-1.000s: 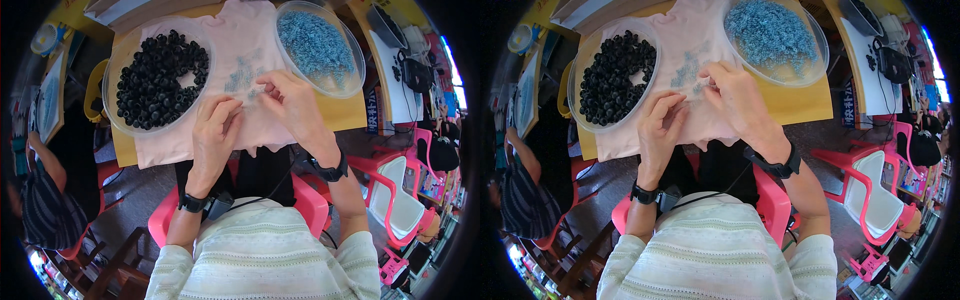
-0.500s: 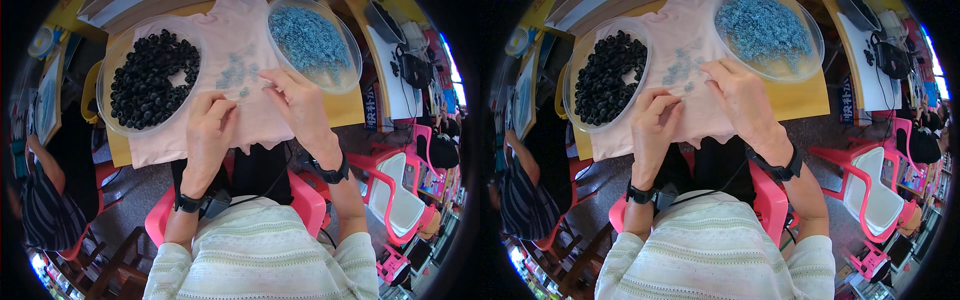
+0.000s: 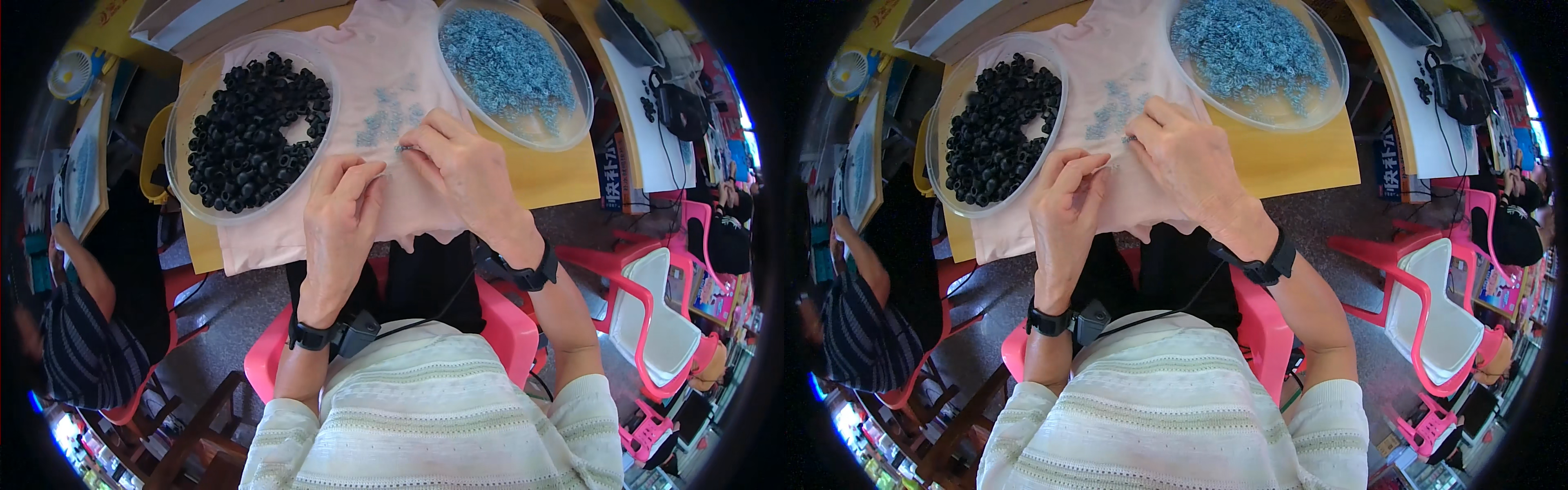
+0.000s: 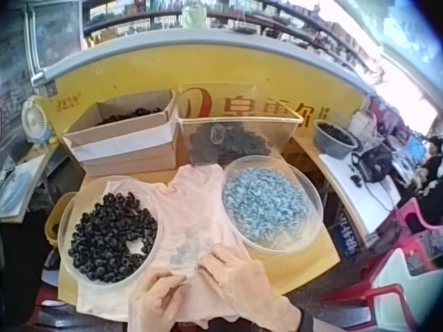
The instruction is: Manually assembling small plastic inserts into black plastic housings at a workstation.
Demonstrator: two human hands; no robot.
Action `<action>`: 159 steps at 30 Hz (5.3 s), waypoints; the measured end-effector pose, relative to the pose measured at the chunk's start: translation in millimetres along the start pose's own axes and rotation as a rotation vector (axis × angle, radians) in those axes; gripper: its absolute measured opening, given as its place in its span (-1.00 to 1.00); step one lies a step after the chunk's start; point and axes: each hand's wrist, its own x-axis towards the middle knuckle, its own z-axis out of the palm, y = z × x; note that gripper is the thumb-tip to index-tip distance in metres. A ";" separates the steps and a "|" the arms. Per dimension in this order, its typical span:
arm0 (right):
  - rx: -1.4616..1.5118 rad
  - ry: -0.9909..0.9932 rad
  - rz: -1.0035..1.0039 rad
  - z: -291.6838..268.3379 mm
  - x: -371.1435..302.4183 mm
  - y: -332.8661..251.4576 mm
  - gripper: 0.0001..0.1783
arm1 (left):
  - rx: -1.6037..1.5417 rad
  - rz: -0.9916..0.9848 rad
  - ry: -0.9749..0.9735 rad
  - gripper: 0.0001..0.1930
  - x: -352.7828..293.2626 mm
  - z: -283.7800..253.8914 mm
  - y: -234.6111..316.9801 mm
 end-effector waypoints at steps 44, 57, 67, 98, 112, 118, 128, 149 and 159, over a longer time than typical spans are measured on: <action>0.769 0.009 0.330 0.1 -18.7 -7.9 -0.88 | -0.746 -0.423 -0.032 -0.79 10.5 6.6 11.4; 0.367 0.025 0.231 -6.1 -19.1 0.2 -0.88 | -0.197 -0.200 0.074 -0.85 9.9 6.1 5.4; 0.813 -0.022 0.467 -8.7 -24.0 2.5 -0.88 | -0.009 -0.041 0.080 -0.78 13.2 2.9 1.7; 0.971 -0.079 0.507 -13.1 -37.1 -13.0 -0.84 | -0.521 -0.175 -0.002 -0.94 -9.4 10.7 17.5; 0.854 -0.085 0.448 -7.5 -37.2 -13.2 -0.88 | -0.464 -0.282 -0.046 -0.89 -5.9 1.2 20.7; 0.404 0.018 0.243 -5.8 -31.2 -3.0 -0.85 | -0.133 -0.231 0.093 -0.91 -3.5 -4.9 5.9; 0.203 0.061 0.136 6.3 -17.7 2.3 -0.84 | 0.001 -0.263 0.022 -0.87 -5.8 -8.3 5.8; 0.372 0.068 0.276 -18.7 -26.6 1.1 -0.91 | 0.203 -0.140 0.155 -0.86 23.9 9.0 -0.4; 0.399 0.033 0.240 -9.5 -1.7 -12.8 -0.85 | 0.095 -0.134 0.169 -0.86 19.5 6.1 2.8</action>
